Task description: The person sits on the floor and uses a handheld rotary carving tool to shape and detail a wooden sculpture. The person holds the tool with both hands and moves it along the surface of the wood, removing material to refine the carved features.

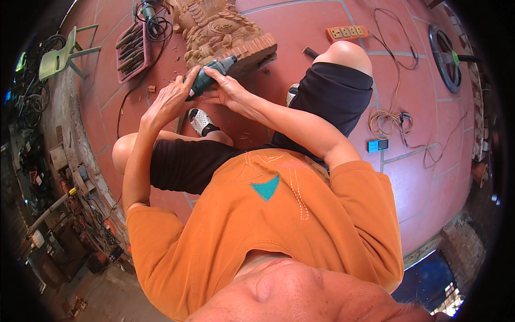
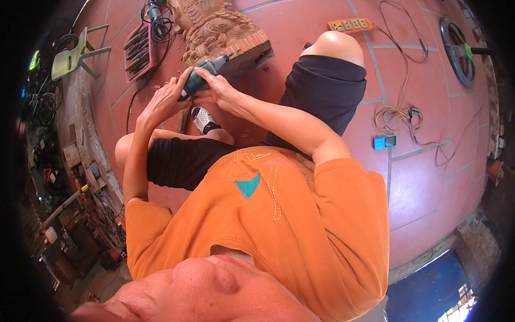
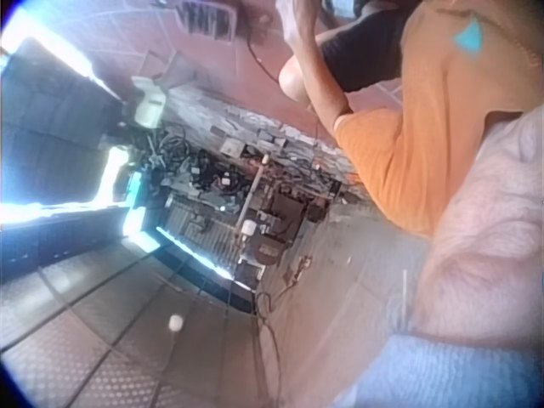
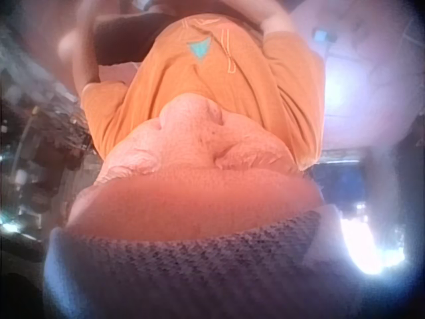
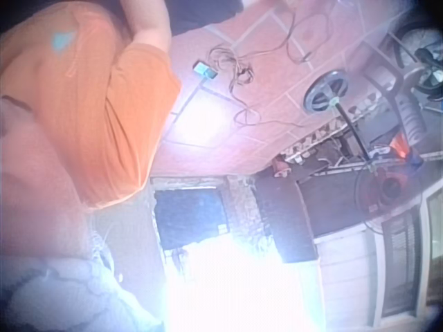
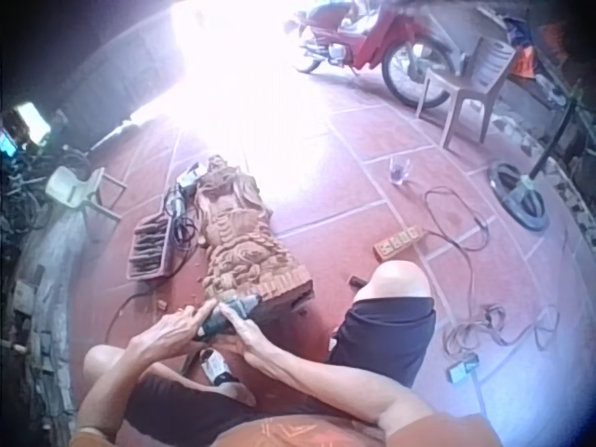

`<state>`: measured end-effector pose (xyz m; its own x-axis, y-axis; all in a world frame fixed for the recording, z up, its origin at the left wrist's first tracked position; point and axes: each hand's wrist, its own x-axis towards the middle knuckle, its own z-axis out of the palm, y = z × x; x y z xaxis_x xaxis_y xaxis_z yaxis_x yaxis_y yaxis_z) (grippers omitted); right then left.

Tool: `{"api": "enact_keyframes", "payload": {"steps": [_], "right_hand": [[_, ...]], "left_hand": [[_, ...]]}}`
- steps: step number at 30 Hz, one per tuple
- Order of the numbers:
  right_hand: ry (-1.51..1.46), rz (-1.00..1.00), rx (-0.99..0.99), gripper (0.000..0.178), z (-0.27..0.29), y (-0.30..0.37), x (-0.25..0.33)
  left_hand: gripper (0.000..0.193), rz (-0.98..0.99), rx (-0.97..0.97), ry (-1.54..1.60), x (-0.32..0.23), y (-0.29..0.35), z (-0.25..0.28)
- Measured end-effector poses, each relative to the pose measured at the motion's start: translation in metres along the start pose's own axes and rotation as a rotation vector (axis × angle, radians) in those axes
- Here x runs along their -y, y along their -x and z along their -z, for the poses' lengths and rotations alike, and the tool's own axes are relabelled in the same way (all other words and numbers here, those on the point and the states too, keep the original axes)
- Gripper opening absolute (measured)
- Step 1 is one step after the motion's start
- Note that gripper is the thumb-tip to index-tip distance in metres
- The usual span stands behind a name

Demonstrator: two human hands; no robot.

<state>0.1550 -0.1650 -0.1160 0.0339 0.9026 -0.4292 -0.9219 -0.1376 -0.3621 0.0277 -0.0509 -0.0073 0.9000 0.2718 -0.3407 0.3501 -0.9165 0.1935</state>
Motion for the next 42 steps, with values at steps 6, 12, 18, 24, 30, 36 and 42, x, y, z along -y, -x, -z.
{"api": "enact_keyframes", "payload": {"steps": [6,12,18,24,30,36,42], "right_hand": [[-0.004,-0.011,0.007,0.045,0.000,0.006,-0.002],[-0.013,-0.010,-0.012,0.046,-0.001,0.010,-0.004],[-0.014,-0.001,0.001,0.046,-0.002,0.011,-0.002],[-0.029,0.011,0.011,0.045,-0.003,0.005,0.000],[-0.041,0.020,0.020,0.044,-0.003,-0.003,0.001],[-0.047,0.027,0.018,0.044,-0.004,-0.009,0.003],[-0.031,0.035,0.019,0.045,-0.004,-0.013,0.005]], "left_hand": [[0.094,-0.008,0.010,-0.003,-0.002,0.002,-0.001],[0.096,-0.025,0.015,0.028,-0.002,0.004,-0.001],[0.097,-0.002,0.018,0.000,-0.004,0.004,0.001],[0.096,0.007,-0.010,-0.006,-0.003,0.002,0.000],[0.097,0.042,0.018,-0.002,-0.005,-0.001,0.006],[0.097,0.048,-0.001,-0.011,0.000,-0.002,0.004],[0.096,0.066,-0.002,-0.013,-0.002,-0.004,0.007]]}}
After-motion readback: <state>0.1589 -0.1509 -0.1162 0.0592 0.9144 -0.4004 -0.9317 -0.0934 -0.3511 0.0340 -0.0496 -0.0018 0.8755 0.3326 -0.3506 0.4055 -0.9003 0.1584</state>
